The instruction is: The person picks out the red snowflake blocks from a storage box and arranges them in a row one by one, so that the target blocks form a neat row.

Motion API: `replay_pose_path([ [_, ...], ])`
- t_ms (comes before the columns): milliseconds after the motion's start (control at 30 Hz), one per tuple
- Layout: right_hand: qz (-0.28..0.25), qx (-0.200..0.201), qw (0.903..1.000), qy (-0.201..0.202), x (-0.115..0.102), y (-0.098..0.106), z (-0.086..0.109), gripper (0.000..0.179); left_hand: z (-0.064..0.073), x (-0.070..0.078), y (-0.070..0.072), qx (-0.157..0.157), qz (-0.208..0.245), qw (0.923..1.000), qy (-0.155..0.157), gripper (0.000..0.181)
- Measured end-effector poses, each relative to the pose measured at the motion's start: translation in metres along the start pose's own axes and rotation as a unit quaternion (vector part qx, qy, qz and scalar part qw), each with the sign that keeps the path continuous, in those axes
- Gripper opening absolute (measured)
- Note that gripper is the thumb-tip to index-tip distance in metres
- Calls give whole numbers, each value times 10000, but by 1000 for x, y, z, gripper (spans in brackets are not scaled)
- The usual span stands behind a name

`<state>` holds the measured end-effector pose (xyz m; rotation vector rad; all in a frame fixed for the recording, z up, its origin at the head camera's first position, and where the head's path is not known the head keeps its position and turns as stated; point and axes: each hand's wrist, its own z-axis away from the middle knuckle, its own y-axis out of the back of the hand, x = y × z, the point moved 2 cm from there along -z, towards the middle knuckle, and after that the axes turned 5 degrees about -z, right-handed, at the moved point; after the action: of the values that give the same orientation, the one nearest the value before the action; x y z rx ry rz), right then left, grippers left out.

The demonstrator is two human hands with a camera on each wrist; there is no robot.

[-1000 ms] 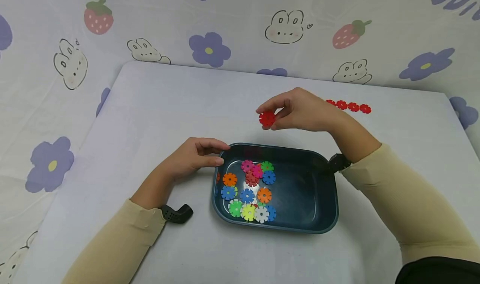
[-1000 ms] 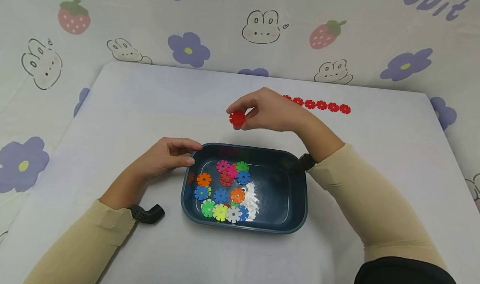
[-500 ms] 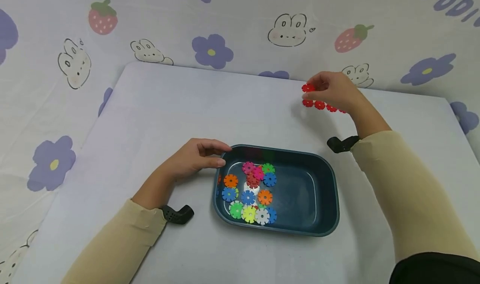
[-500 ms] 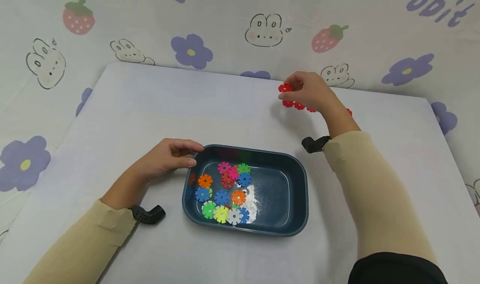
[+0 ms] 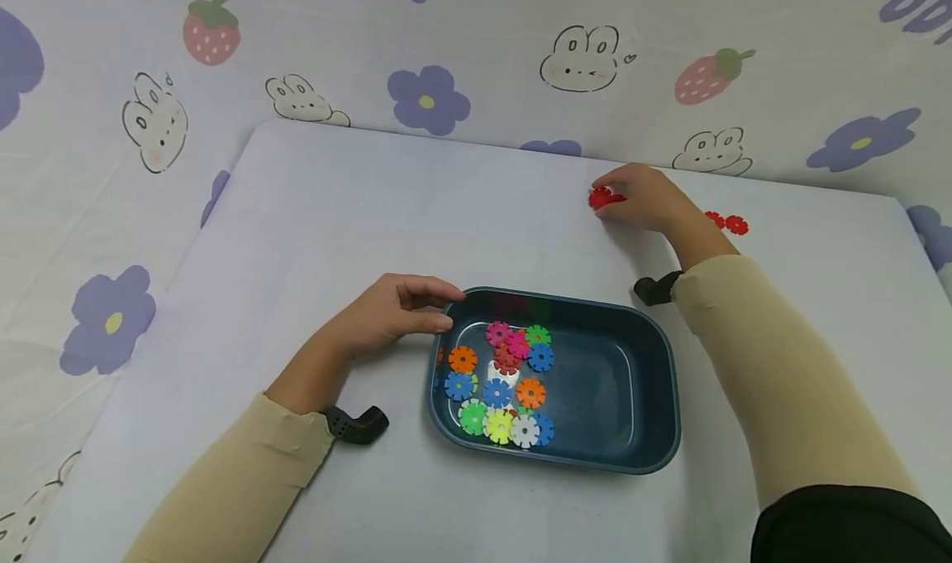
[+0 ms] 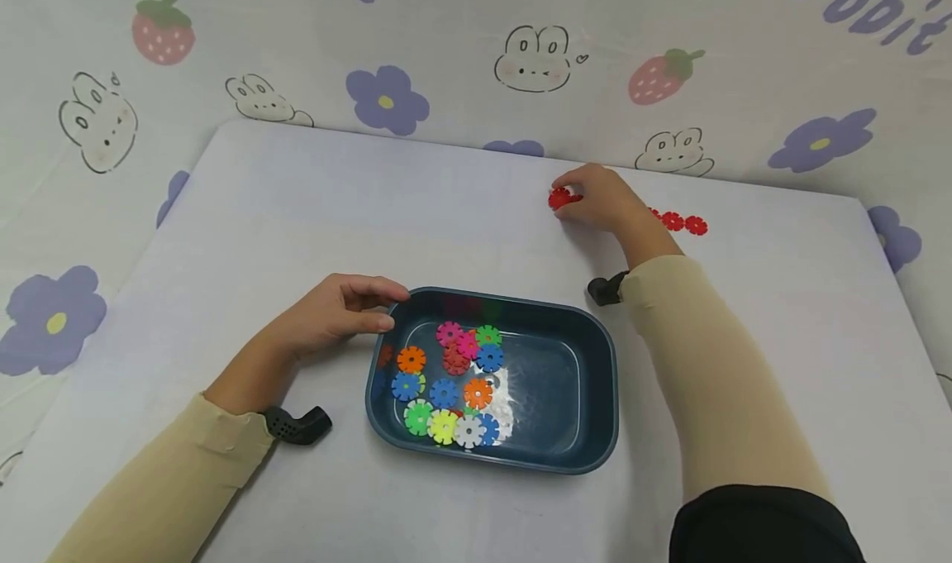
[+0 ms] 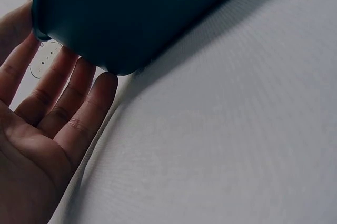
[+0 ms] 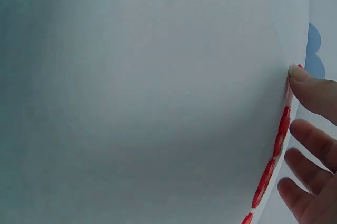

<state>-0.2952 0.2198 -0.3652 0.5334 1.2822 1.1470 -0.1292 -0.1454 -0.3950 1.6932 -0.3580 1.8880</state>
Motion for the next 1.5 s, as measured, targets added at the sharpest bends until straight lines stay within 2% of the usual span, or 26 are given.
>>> replay_pose_path([
  [200,245,-96,9994,224,-2,-3,1,50,-1,1,-1,0,-15,10000,6,36],
  [533,403,-28,9988,275,2,-6,2,38,-2,1,-3,-50,27,10000,9,36],
  [733,205,84,9997,52,1,-6,6,42,-2,1,-4,-96,51,9999,-11,36],
  [867,-92,113,9996,-245,-11,5,14,46,-2,2,-5,-100,49,9999,4,37],
  [933,-208,173,9993,-247,-20,13,19,47,-2,2,-5,-99,52,9999,-3,37],
  [1133,-430,690,9959,394,-51,40,40,49,-1,2,-5,-71,20,10000,-17,38],
  [1233,-647,951,9900,820,-71,48,55,46,0,2,-4,-53,12,10000,-32,38],
  [1333,-799,1134,9803,1407,-94,50,75,39,0,2,-4,-51,44,10000,-32,38],
  [1433,-790,1072,9659,2219,-117,43,95,31,0,3,-4,-40,94,9999,-33,38],
  [1500,-742,708,9562,2741,-131,35,109,28,0,4,-4,-39,114,9999,-52,39],
])
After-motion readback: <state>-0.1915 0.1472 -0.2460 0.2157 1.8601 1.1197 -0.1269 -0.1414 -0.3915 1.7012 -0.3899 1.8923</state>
